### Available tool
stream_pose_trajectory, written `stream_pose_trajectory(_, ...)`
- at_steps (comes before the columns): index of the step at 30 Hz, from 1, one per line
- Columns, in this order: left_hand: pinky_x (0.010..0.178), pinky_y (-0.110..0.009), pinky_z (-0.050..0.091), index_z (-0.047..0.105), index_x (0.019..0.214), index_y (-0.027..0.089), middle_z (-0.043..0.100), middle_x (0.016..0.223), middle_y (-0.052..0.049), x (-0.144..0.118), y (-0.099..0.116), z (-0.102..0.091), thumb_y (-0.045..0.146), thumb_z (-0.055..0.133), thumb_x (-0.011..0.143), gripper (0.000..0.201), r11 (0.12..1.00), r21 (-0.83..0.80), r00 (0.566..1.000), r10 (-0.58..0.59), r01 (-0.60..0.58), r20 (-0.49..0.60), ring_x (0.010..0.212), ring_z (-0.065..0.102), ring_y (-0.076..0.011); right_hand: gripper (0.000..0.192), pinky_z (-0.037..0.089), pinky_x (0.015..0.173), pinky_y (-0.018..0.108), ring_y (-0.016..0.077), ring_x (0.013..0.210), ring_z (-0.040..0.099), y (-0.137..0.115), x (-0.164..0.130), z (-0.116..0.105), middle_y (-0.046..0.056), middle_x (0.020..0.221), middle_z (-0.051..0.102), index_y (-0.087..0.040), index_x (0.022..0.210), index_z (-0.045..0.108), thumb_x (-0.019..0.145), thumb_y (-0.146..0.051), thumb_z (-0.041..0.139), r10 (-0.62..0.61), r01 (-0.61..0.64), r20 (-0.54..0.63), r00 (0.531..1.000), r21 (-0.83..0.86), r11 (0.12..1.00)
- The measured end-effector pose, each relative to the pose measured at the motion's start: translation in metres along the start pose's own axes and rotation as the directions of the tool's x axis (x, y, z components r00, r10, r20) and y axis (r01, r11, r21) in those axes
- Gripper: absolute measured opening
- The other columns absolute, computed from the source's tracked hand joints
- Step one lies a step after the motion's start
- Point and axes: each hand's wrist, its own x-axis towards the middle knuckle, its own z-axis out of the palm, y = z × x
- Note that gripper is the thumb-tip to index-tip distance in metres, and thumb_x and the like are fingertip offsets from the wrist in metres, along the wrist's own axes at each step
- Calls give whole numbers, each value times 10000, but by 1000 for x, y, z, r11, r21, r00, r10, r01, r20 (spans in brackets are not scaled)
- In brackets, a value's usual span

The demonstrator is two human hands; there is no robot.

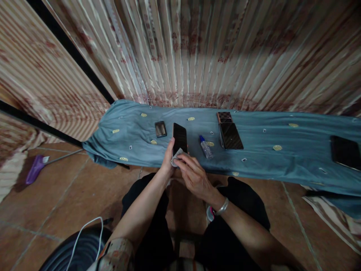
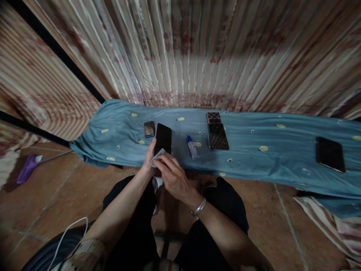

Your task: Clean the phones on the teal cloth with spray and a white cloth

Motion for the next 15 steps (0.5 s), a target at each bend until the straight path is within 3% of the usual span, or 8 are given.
stream_pose_trajectory(4, 674, -211, 521, 682, 822, 128, 677, 676, -12, -3, -6, 6, 458, 468, 925, 407, 997, -39, 994, 70, -73, -82, 587, 615, -102, 499, 495, 1004, 458, 238, 1237, 532, 9, 0, -1, 142, 1342, 560, -220, 1425, 463, 956, -89, 355, 27, -27, 3, 1000, -30, 999)
stream_pose_trajectory(7, 850, -232, 512, 701, 786, 128, 705, 713, -40, -8, -11, 13, 426, 417, 959, 446, 997, -55, 998, 45, -47, -42, 765, 675, -148, 513, 480, 1023, 467, 247, 1270, 508, 18, 2, -4, 146, 1388, 532, -216, 1453, 431, 960, -100, 345, 60, -60, -1, 998, -73, 996)
stream_pose_trajectory(11, 994, -291, 471, 722, 906, 104, 750, 840, -77, -11, -22, 19, 346, 408, 972, 401, 997, -48, 997, 61, -58, 47, 1005, 683, -192, 520, 440, 1068, 463, 249, 1306, 472, 33, 7, -11, 141, 1425, 503, -199, 1459, 426, 953, -108, 347, 110, -113, -26, 994, -151, 982)
stream_pose_trajectory(15, 1030, -314, 454, 713, 1045, 107, 762, 945, -76, -10, -33, 18, 270, 513, 923, 285, 995, 24, 990, 96, -99, 106, 1065, 671, -200, 505, 402, 1092, 464, 247, 1315, 460, 52, 15, -20, 145, 1434, 494, -177, 1437, 456, 948, -113, 346, 140, -149, -60, 988, -194, 969)
